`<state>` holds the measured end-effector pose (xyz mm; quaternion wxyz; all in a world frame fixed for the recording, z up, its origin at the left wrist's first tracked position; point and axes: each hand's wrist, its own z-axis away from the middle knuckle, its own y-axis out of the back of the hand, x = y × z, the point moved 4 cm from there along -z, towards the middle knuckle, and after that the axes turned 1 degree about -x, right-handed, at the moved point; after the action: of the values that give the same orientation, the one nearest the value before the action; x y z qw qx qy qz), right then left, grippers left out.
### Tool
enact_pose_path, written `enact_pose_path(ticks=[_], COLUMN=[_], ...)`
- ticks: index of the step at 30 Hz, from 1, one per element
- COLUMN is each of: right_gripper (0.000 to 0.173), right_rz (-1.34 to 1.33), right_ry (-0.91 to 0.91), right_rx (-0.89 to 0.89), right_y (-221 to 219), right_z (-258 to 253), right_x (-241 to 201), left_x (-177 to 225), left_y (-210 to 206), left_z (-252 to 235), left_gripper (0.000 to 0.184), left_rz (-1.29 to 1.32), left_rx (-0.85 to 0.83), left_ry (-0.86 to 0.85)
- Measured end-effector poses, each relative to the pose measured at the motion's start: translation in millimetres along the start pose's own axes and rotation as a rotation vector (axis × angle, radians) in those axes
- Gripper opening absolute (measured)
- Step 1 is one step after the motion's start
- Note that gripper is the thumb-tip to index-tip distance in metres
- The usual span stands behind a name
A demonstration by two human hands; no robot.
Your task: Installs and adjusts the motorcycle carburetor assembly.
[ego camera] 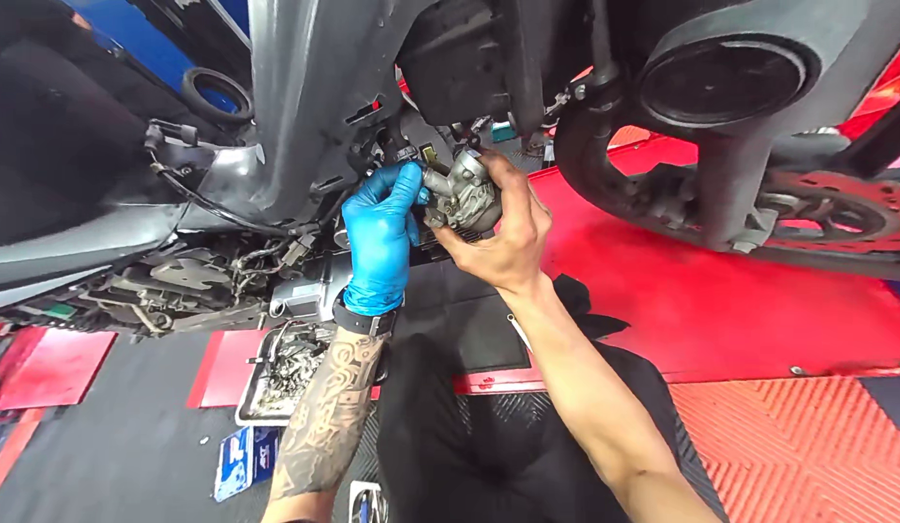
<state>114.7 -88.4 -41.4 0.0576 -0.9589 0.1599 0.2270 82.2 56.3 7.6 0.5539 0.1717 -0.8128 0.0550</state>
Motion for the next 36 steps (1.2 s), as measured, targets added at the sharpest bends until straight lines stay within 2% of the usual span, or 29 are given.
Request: enact_pose_path(ticks=[6,11,19,30,36], right_gripper=[0.073,0.072,0.067,0.074,0.073], right_rz=[-0.055,-0.042,0.014,-0.185,-0.132], right_ry=[-0.041,-0.056,-0.046,-0.229,-0.198], right_rx=[-0.039,-0.089,-0.076,-0.136,-0.1], right_y=[1.4,5.3,6.1,5.4,7.4], right_z=[-0.8,-6.0,-4.5,-3.5,-6.7], right_x=[2.5,1.1,-4.3,5.4,2.7], left_x=[-1.0,0.5,2.5,-1.0,3.1], left_y=[2.1,-0.5,-1.5,-0.8,0.6], left_z=[1.3,1.8,5.8,3.7,2.0], left_gripper=[0.02,0.02,0.02,0.016,0.021], left_rz=[-0.063,-0.051,-0.093,-0.048,-0.074], left_rx=[-0.01,0.022,0.036,0.024,0.007], left_ry=[-0.043,-0.05,-0.036,-0.053,-0.013])
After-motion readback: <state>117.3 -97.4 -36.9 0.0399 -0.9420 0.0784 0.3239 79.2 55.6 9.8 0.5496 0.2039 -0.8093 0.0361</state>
